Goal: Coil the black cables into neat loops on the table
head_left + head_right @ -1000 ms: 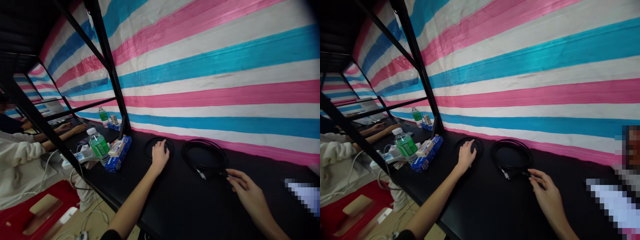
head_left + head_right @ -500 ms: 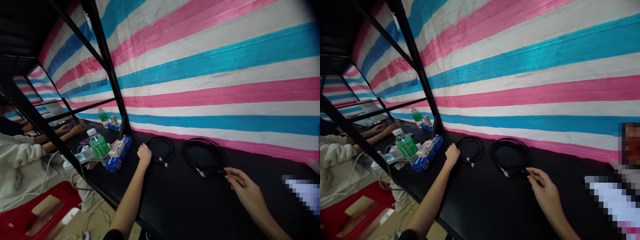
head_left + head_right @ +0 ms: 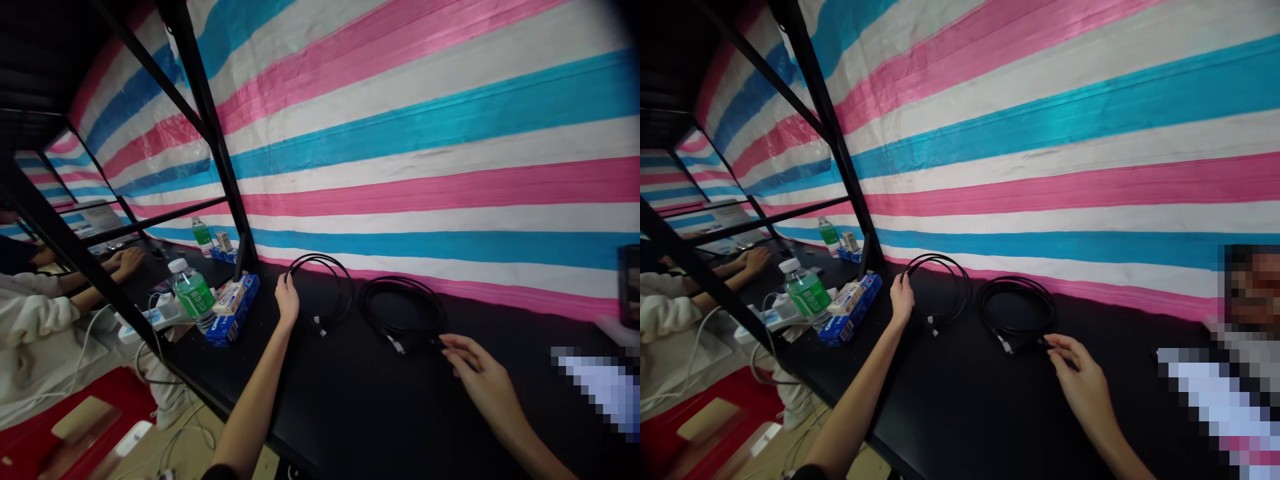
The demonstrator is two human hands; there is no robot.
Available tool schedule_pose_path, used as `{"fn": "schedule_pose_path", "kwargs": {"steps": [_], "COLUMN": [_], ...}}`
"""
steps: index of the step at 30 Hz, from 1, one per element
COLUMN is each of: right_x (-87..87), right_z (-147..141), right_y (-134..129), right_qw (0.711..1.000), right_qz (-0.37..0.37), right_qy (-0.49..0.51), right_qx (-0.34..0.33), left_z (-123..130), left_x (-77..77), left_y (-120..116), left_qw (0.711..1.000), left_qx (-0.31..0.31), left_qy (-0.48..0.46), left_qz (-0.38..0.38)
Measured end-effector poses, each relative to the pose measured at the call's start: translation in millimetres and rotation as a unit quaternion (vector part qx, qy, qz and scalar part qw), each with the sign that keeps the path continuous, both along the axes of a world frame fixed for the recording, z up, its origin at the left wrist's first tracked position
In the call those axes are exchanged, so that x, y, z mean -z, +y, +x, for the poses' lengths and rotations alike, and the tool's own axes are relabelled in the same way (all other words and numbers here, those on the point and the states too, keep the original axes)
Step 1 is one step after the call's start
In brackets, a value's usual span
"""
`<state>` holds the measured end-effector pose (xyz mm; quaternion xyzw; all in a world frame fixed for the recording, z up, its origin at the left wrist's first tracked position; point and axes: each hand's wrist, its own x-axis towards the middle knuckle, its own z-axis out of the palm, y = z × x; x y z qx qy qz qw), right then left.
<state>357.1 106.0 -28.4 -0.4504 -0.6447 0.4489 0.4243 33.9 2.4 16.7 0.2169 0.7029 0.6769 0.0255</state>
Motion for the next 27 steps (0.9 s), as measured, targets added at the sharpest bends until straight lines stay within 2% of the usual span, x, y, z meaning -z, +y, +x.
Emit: {"fn": "schedule_pose_path", "kwargs": {"steps": [4,8,11,14,16,18,21,27], "right_x": [-6.6,-20.7,-29.1,-30.8,-30.5,-31.3,-33.9,-31.3], "right_z": [-2,-6,-9,-12,-12,-13,-13,-12], "right_y": [-4,-13,-22,-29,-33,-35,-37,-36], "right_qw": [1.0,0.999,0.992,0.969,0.955,0.952,0.962,0.972], "right_qz": [-0.002,-0.015,-0.05,-0.104,-0.133,-0.143,-0.132,-0.138], "right_qy": [0.013,0.036,0.054,0.087,0.106,0.112,0.102,0.096], "right_qx": [-0.003,-0.03,-0.099,-0.205,-0.244,-0.247,-0.215,-0.163], "left_z": [6,23,44,70,87,100,112,115], "left_x": [-1.5,-4.8,-4.2,0.1,4.7,10.3,18.5,20.0], "left_y": [3,6,10,14,15,17,18,18], "left_qw": [0.991,0.969,0.951,0.931,0.919,0.911,0.901,0.893], "left_qx": [0.056,0.133,0.199,0.266,0.302,0.328,0.359,0.401], "left_qy": [-0.081,-0.152,-0.19,-0.215,-0.222,-0.226,-0.227,-0.201], "left_qz": [0.092,0.141,0.143,0.129,0.119,0.11,0.091,0.035]}}
